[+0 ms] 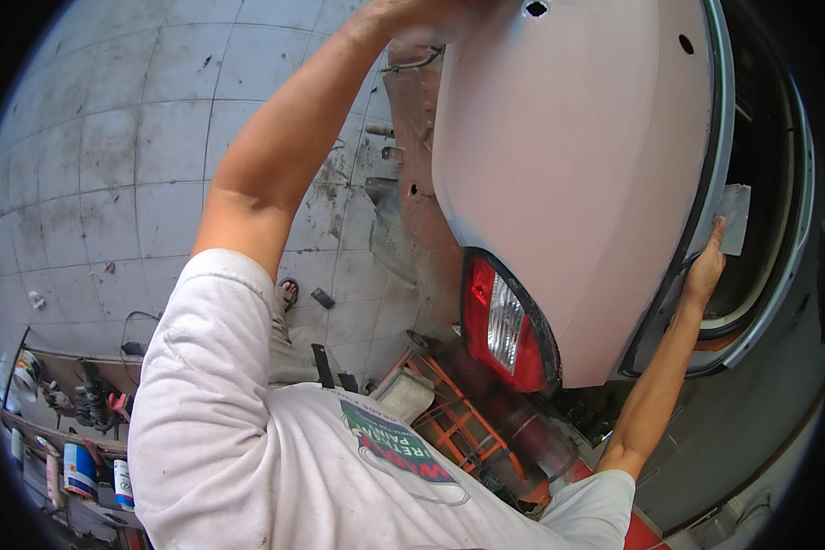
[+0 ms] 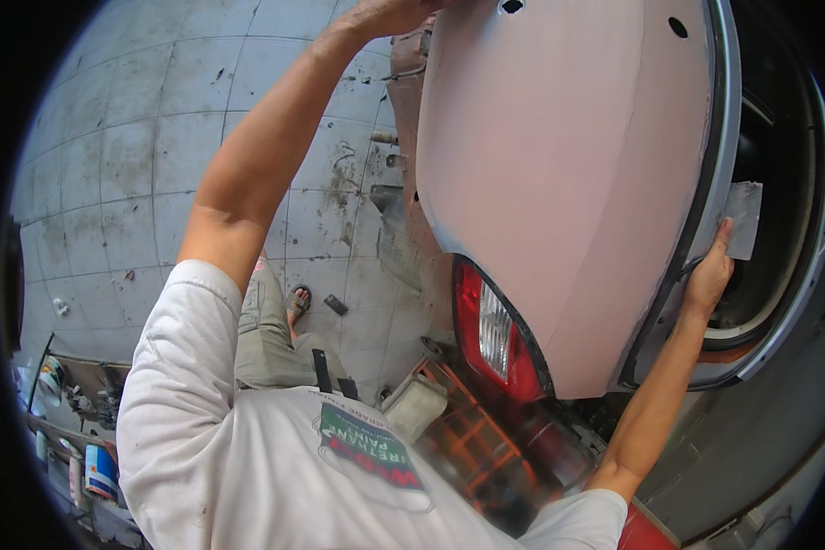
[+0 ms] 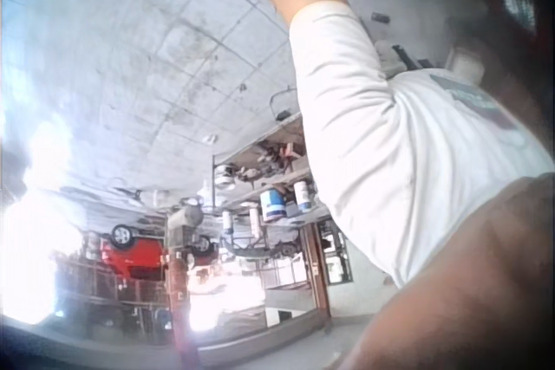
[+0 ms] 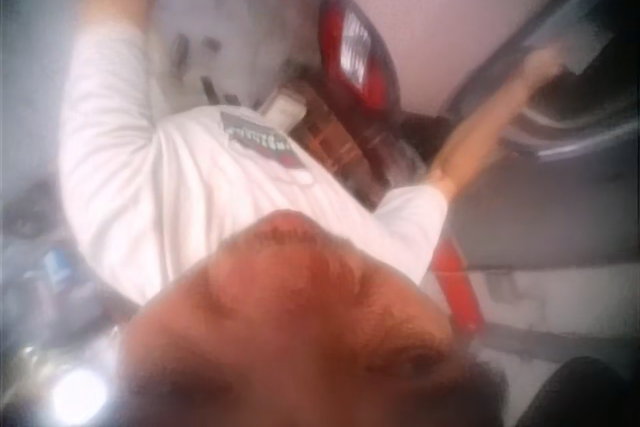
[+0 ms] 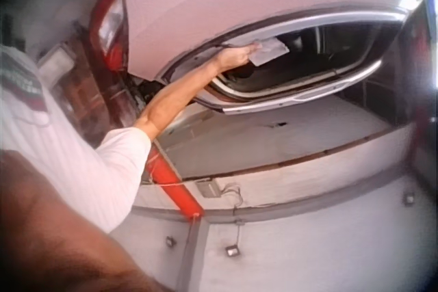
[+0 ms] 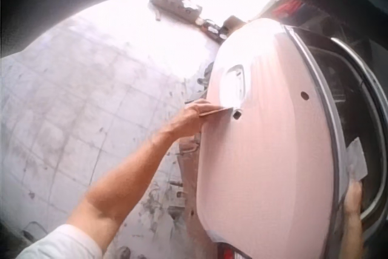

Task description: The person sands the surface of a white car trunk lid using a sanding block and sandpaper. They move the sanding block across the curved surface and edges, focusing on smoothing the bodywork in a workshop setting.

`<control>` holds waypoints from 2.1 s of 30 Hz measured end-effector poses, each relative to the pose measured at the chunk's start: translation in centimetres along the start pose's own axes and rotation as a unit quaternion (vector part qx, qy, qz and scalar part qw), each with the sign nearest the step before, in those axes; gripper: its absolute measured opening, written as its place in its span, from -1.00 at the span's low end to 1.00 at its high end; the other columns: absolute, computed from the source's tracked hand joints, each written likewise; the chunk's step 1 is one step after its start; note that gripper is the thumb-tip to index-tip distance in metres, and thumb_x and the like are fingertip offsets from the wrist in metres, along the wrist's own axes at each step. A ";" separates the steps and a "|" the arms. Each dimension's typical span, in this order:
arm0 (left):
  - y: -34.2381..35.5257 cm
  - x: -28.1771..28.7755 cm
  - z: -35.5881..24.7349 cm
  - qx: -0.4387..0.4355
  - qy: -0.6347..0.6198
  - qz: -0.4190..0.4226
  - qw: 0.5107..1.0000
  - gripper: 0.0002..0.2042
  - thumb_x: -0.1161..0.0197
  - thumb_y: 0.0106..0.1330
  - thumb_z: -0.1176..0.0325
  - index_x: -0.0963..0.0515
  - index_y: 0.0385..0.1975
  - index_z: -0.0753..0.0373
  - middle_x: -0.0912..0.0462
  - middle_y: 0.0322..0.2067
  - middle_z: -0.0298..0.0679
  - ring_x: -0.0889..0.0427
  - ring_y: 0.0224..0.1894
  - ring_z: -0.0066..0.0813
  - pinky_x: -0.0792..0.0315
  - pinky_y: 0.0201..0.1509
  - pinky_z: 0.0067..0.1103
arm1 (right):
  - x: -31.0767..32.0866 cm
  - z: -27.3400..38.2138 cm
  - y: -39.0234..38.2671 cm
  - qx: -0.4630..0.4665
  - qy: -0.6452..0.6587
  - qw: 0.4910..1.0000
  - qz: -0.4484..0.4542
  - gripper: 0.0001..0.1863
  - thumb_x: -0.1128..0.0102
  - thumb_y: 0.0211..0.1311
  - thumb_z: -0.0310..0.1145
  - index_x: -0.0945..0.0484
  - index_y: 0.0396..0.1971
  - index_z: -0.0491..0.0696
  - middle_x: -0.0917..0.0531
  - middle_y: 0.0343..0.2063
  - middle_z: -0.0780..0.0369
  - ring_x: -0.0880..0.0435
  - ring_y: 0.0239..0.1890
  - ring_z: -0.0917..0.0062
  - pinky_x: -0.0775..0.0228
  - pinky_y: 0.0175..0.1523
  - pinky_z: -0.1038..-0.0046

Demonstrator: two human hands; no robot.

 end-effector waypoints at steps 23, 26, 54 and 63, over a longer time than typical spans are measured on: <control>-15.4 -3.0 -3.9 -0.030 -0.033 -0.184 0.982 -0.34 -0.26 0.36 0.62 -0.46 0.50 0.03 -0.54 0.41 -0.21 -0.57 0.40 -0.14 -0.45 0.51 -0.35 | 0.6 -1.2 1.6 -0.007 -0.010 1.000 0.007 -0.19 0.00 0.64 0.24 -0.62 0.26 -0.33 -0.75 0.16 0.08 -0.66 0.22 0.41 -0.34 0.40 0.42; -8.0 -3.3 -2.8 -0.020 0.027 -0.192 0.981 -0.32 -0.21 0.31 0.66 -0.48 0.48 0.05 -0.54 0.40 -0.19 -0.58 0.38 -0.07 -0.52 0.46 -0.31 | 0.1 -0.4 0.9 -0.013 0.009 1.000 -0.001 -0.22 -0.05 0.63 0.22 -0.63 0.25 -0.32 -0.74 0.13 0.11 -0.66 0.17 0.40 -0.36 0.39 0.41; -16.8 -8.1 -3.4 0.009 0.037 -0.145 0.989 -0.24 -0.45 0.09 0.74 -0.66 0.31 -0.16 -0.64 0.23 -0.29 -0.63 0.29 -0.21 -0.64 0.40 -0.40 | 1.0 0.4 1.1 -0.075 0.054 0.996 -0.014 -0.27 -0.13 0.61 0.16 -0.64 0.19 -0.34 -0.77 0.04 0.13 -0.76 0.01 0.43 -0.58 0.22 0.41; -29.4 -14.4 -10.9 0.073 0.005 -0.190 0.979 -0.45 -0.53 0.28 0.37 -0.66 0.31 -0.11 -0.57 0.23 -0.25 -0.50 0.41 -0.10 -0.41 0.52 -0.20 | 1.8 -0.4 2.7 -0.050 0.012 0.999 -0.002 -0.28 -0.08 0.64 0.16 -0.70 0.11 -0.32 -0.79 -0.03 0.15 -0.77 -0.06 0.48 -0.59 0.17 0.44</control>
Point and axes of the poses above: each hand's wrist, its own y-axis towards the middle knuckle, its own x-axis out of the back of the hand, z = x × y, the point moved 4 cm from there along y, towards the middle knuckle
